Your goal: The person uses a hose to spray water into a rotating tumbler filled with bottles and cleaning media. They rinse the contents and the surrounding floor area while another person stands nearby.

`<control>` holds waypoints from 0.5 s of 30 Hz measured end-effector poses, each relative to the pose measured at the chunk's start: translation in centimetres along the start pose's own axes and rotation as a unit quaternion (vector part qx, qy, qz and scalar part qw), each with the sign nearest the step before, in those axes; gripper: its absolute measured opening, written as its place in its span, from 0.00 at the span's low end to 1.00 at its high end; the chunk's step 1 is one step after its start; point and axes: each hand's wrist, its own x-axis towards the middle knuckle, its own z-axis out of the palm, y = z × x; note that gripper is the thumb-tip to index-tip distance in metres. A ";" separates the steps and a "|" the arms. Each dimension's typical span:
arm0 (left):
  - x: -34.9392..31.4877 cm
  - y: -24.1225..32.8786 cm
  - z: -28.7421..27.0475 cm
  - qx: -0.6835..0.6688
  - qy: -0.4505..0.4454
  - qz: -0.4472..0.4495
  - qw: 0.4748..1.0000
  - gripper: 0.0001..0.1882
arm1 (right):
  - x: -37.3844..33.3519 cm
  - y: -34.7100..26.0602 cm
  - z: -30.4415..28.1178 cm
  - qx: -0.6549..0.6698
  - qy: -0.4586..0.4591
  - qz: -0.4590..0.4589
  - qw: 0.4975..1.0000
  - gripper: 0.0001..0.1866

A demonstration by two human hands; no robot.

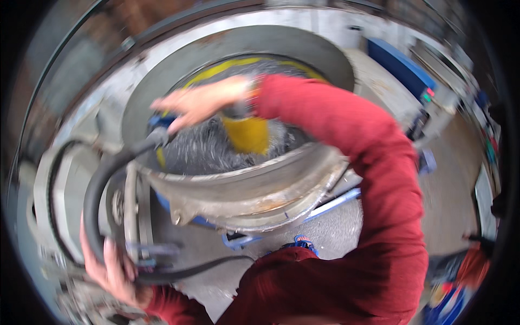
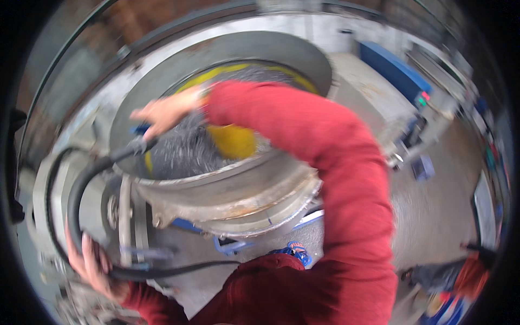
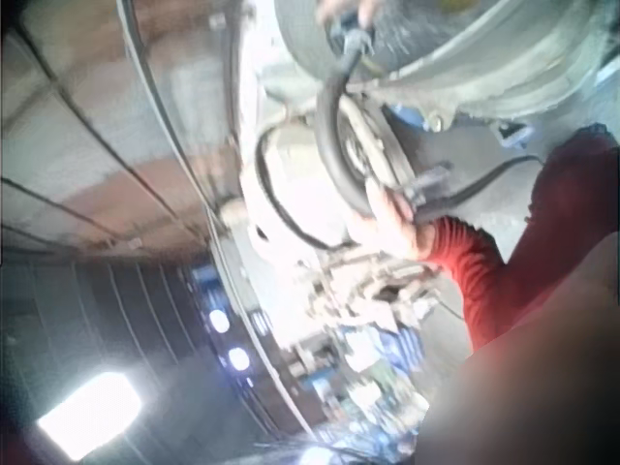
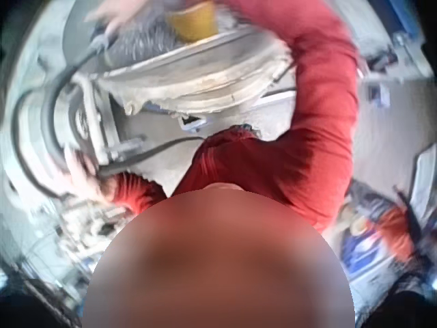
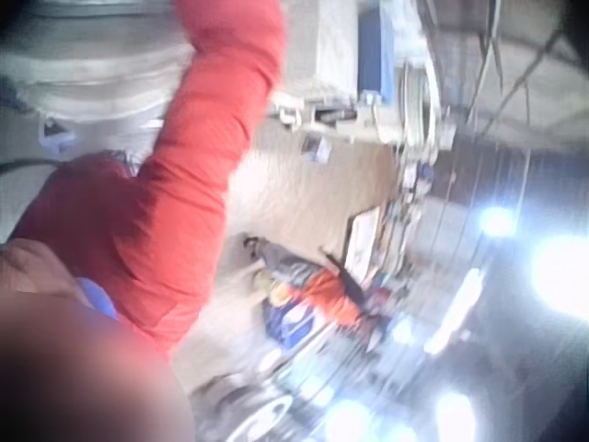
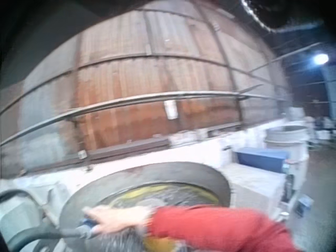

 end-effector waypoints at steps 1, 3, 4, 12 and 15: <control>0.2 -0.1 -0.9 -0.011 -0.012 0.007 1.000 0.27 | 1.0 0.2 0.3 0.100 -0.056 -0.036 0.993 0.38; 1.0 -0.6 -1.8 -0.052 0.011 0.009 0.999 0.23 | 2.0 -0.5 1.6 0.122 -0.001 -0.008 0.992 0.31; 1.1 -0.2 -2.6 -0.061 0.032 -0.141 0.988 0.21 | 2.3 -0.6 1.6 0.129 0.033 -0.024 0.991 0.28; 2.9 -2.4 -3.5 -0.241 -0.032 0.004 0.970 0.12 | 3.1 -0.2 1.8 0.101 0.101 -0.040 0.989 0.20; 1.7 -2.7 -3.4 -0.267 -0.038 0.011 0.963 0.33 | 2.6 -0.6 2.2 0.105 0.132 -0.027 0.985 0.20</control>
